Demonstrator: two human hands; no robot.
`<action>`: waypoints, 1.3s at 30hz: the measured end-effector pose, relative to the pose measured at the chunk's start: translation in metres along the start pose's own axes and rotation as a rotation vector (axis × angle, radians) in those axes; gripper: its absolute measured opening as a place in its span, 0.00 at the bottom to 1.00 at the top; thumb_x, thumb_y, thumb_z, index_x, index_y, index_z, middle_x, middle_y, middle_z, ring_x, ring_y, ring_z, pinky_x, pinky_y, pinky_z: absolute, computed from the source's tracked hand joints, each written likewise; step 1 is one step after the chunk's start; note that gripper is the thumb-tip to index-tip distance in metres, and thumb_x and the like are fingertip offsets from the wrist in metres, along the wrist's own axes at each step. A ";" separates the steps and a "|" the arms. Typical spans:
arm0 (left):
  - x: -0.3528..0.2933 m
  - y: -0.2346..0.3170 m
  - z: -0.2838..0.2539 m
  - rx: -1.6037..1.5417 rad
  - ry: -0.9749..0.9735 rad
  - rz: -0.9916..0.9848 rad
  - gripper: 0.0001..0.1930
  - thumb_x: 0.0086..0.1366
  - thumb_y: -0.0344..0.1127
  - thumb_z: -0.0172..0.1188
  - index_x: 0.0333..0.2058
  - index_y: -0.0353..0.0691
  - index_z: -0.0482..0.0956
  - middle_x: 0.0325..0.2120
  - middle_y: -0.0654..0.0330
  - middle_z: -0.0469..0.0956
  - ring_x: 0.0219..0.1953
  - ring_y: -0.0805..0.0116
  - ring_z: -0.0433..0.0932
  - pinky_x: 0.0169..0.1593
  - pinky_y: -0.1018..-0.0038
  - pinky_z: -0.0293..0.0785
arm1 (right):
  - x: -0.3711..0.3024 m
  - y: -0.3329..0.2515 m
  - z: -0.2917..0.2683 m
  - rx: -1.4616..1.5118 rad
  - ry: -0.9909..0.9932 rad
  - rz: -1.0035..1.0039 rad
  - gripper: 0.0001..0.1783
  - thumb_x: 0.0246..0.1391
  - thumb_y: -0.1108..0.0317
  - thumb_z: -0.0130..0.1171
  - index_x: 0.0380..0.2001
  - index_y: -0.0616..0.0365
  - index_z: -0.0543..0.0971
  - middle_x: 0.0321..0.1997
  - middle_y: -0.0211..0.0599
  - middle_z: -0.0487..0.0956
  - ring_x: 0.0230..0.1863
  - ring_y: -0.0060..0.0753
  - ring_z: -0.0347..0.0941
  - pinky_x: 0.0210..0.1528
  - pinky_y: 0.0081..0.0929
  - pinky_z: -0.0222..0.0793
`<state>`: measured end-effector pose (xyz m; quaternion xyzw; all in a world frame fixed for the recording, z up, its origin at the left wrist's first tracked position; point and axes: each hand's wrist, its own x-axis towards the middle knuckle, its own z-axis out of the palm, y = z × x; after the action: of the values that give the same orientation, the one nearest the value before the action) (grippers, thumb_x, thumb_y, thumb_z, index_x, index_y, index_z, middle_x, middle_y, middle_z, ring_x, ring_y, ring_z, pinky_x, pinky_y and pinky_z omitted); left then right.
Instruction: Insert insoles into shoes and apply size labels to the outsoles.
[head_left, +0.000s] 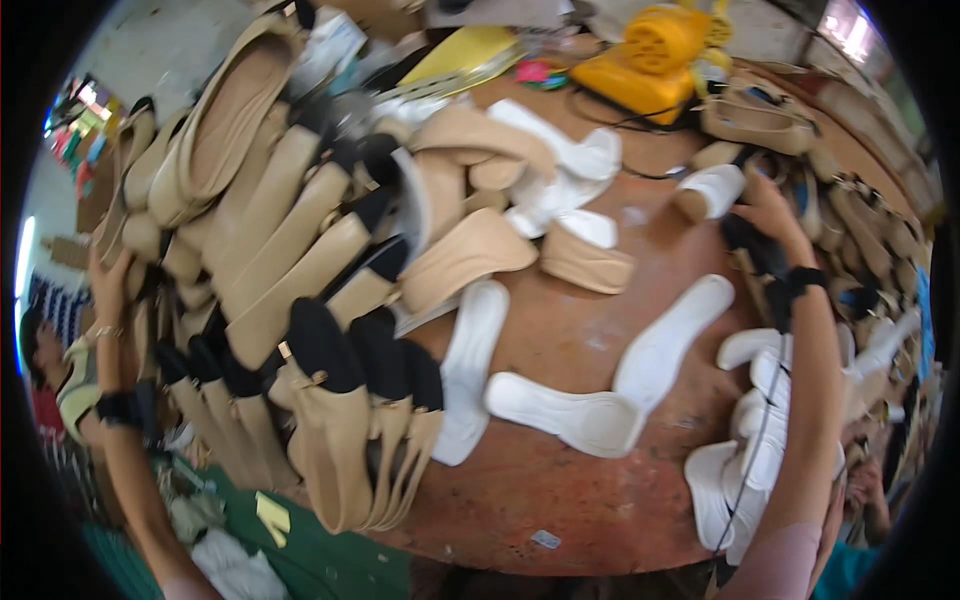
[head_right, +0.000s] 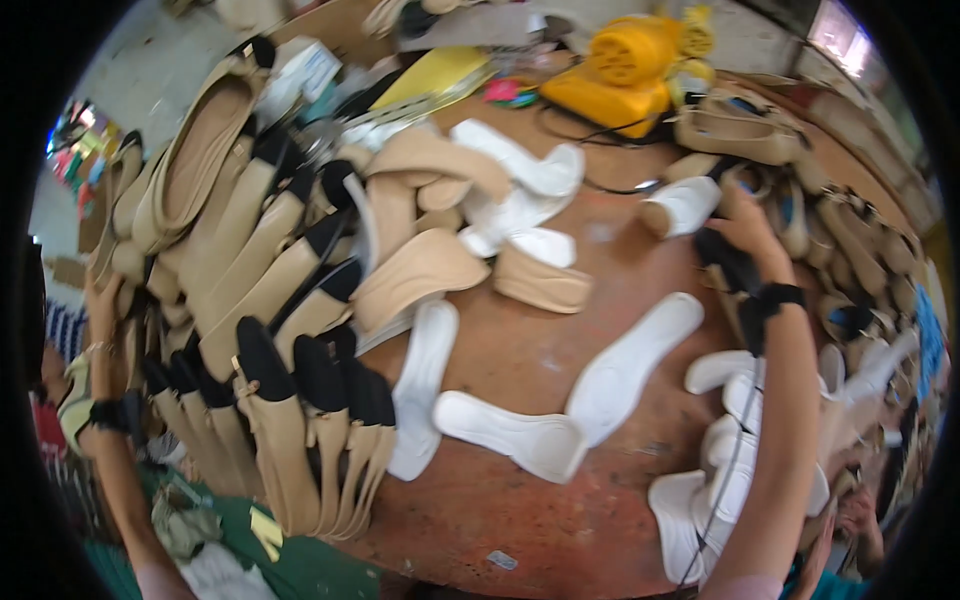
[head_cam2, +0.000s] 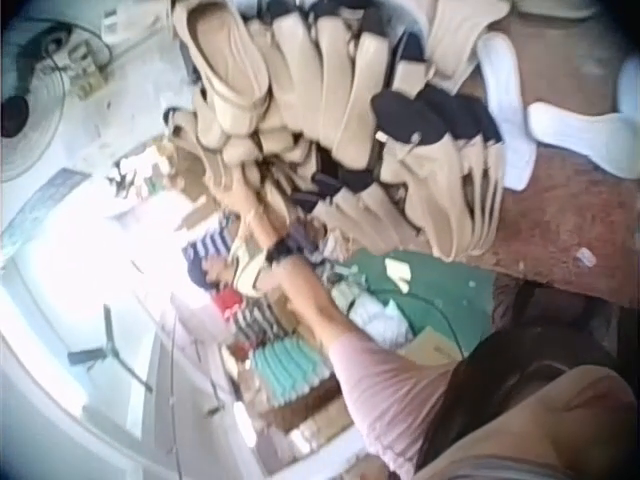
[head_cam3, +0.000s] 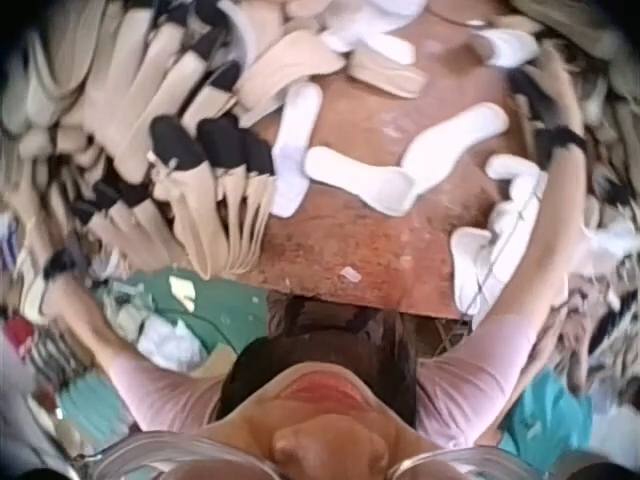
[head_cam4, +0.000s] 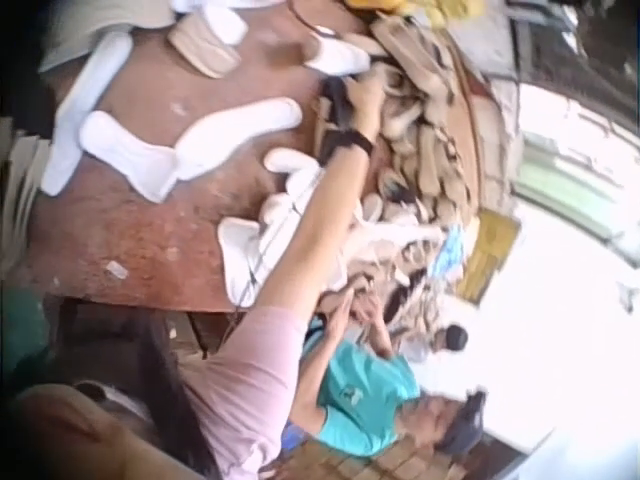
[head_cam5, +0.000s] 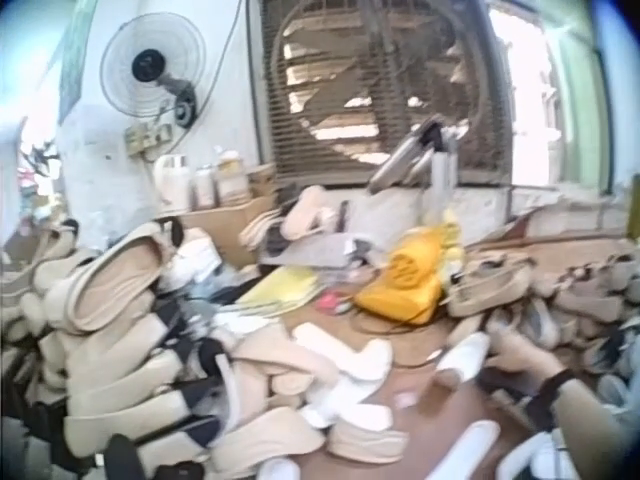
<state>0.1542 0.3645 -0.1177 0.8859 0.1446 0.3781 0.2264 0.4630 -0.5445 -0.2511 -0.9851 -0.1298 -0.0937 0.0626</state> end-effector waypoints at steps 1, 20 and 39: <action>0.000 -0.054 -0.116 0.133 -0.028 0.015 0.34 0.60 0.36 0.67 0.63 0.34 0.67 0.56 0.51 0.75 0.54 0.62 0.75 0.57 0.68 0.72 | 0.021 -0.037 0.013 0.058 -0.118 0.063 0.45 0.42 0.61 0.75 0.62 0.67 0.67 0.63 0.61 0.70 0.65 0.60 0.66 0.66 0.45 0.63; -0.027 -0.016 -0.126 -0.134 -0.095 -0.229 0.42 0.63 0.40 0.67 0.71 0.41 0.54 0.62 0.46 0.68 0.61 0.60 0.71 0.58 0.69 0.71 | -0.249 -0.222 -0.198 0.522 0.224 -0.228 0.18 0.40 0.74 0.75 0.28 0.58 0.72 0.26 0.30 0.70 0.28 0.27 0.65 0.31 0.25 0.61; -0.357 0.329 -0.076 -0.219 -0.691 0.422 0.27 0.57 0.33 0.69 0.56 0.37 0.76 0.59 0.48 0.73 0.60 0.50 0.74 0.60 0.61 0.72 | -0.374 -0.325 -0.086 0.507 0.088 -0.262 0.05 0.52 0.74 0.59 0.34 0.60 0.76 0.35 0.49 0.76 0.42 0.55 0.74 0.42 0.46 0.73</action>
<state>-0.1140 -0.0478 -0.1190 0.9415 -0.1659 0.1097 0.2721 0.0065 -0.3369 -0.2101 -0.9079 -0.2725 -0.1082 0.2996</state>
